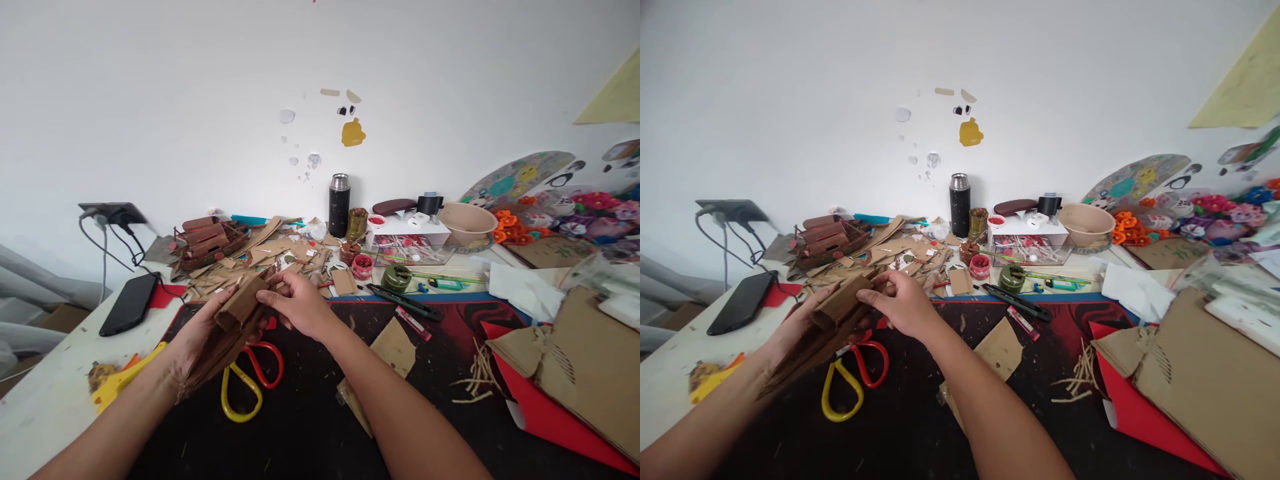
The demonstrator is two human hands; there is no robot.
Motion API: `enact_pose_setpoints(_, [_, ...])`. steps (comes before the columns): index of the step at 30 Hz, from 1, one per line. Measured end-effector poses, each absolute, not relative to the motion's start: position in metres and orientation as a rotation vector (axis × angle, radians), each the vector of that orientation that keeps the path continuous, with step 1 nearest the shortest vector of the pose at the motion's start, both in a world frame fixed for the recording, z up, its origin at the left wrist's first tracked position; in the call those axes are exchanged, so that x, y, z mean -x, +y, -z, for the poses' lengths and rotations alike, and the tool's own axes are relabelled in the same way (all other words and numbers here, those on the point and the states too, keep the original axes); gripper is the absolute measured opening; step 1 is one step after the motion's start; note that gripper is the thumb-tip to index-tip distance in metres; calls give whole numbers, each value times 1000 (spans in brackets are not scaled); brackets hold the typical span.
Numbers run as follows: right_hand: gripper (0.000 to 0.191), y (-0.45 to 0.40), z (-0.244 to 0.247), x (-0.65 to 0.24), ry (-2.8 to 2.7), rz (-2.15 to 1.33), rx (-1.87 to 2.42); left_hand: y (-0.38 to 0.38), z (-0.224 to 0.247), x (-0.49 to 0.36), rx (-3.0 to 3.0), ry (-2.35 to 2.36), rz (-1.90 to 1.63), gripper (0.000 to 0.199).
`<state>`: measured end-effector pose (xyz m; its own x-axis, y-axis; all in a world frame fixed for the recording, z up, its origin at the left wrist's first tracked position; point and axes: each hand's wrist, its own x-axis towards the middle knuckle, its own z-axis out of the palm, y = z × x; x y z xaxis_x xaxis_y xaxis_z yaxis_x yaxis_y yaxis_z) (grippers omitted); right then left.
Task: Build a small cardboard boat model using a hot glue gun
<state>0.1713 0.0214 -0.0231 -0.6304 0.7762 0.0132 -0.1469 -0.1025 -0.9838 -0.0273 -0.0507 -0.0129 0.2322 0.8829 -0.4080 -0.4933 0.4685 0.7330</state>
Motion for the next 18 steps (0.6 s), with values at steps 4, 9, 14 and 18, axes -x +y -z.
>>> enact_pose_setpoints(4, [39, 22, 25, -171, -1527, -1818, 706, -52, 21, 29, -466, 986, -1057, 47])
enact_pose_setpoints(9, [43, 22, 27, -171, -1536, -1826, 676, -53, 22, 31, -427, 1022, -1051, 51])
enact_pose_setpoints(14, [44, 22, 27, -169, -1504, -1828, 651, -56, 11, 22, -443, 1087, -1057, 46])
enact_pose_setpoints(18, [44, 23, 28, -169, -1511, -1818, 670, -55, -2, 14, -426, 1141, -1078, 39])
